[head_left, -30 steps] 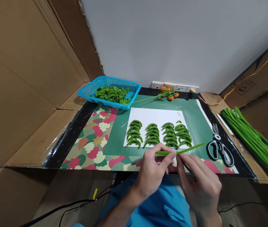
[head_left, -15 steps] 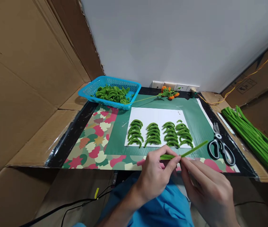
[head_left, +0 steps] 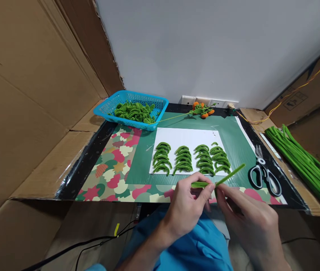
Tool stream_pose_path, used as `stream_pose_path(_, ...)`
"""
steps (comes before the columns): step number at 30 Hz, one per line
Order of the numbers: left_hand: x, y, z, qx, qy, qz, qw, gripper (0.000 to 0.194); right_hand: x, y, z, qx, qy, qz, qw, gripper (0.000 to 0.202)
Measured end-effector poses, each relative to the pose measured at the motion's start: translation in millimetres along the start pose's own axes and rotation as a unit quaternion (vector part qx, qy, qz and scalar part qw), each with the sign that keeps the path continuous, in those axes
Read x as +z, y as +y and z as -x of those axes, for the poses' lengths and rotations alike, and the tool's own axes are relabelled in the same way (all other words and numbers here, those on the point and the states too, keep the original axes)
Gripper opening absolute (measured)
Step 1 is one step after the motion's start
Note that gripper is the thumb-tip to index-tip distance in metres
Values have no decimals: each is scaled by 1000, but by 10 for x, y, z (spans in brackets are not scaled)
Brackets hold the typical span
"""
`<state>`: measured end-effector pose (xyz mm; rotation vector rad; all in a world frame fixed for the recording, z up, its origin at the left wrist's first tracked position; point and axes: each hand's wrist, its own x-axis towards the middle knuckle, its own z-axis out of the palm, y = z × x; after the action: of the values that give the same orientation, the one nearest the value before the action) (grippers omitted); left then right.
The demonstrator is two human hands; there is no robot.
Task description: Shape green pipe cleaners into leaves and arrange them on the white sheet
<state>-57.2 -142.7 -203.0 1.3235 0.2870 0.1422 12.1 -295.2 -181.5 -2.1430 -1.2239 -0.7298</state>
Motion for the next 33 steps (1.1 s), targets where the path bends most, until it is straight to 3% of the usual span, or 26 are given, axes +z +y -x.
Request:
stream_pose_path(6, -24, 45, -10, -1, 0, 15, 1000, 23, -6, -8, -27, 1, -11, 31, 999, 10)
stream_pose_path(23, -70, 148, -49, 37, -24, -107, 993, 24, 12, -51, 47, 35, -38, 8, 999, 19)
stream_pose_path(27, -115, 102, -93, 3, -29, -71, 997, 25, 46, -24, 84, 61, -63, -44, 995, 16)
stream_pose_path(33, -143, 85, -123, -41, -57, 36, 997, 41, -35, 48, 60, 35, -15, -32, 999, 14)
